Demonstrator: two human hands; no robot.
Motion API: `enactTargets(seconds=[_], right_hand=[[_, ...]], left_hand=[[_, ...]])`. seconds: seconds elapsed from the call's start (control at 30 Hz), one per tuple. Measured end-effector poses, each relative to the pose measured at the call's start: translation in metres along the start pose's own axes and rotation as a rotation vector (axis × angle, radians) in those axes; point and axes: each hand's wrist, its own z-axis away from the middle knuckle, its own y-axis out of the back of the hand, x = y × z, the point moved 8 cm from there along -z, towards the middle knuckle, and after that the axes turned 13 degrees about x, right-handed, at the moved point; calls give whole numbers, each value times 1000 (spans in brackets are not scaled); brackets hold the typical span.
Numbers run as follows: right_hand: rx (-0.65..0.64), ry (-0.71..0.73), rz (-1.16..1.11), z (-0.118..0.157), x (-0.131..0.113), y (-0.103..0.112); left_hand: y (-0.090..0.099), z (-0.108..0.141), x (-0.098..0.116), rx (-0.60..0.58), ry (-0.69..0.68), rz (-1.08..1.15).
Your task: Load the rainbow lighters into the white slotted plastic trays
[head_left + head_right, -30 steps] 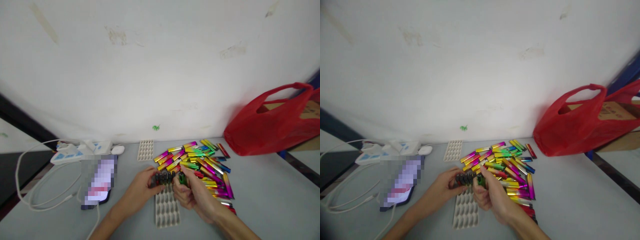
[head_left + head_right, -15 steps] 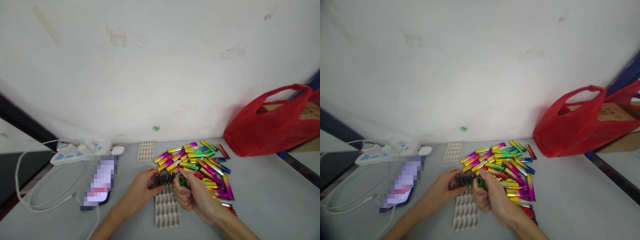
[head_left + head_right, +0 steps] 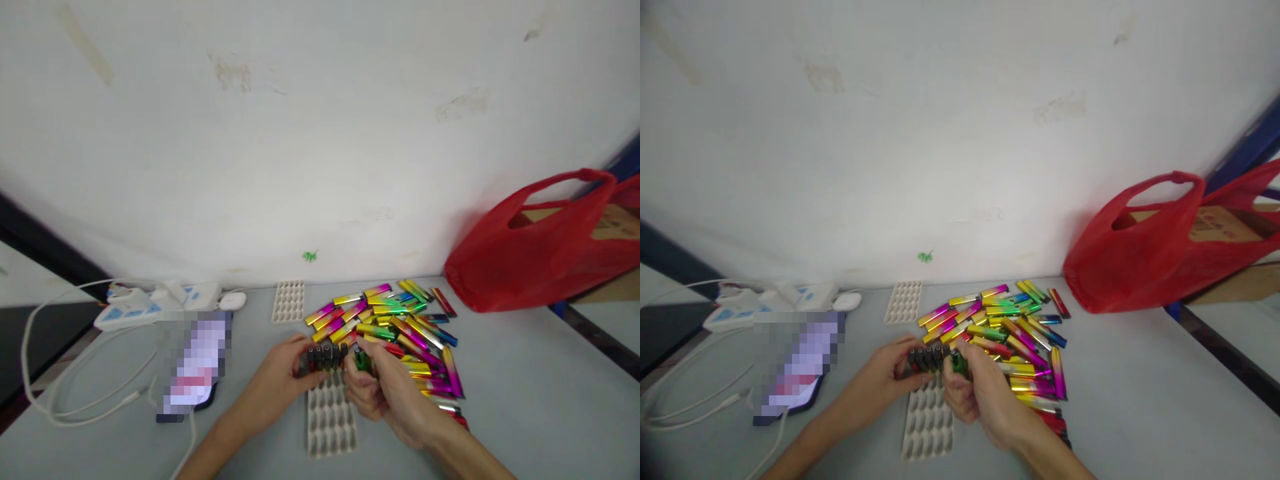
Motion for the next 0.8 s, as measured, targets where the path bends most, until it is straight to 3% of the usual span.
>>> enactTargets(seconds=[0.27,0.53,0.8], right_hand=[[-73,-28,-13,0,-3,-3],[-22,394,-3,12,-48,-1],[76,630,376,27,-58,0]], left_hand=[[0,1,1,-5,4,9],[2,2,8,0,24,25],[5,-1,-8,-46,76,47]])
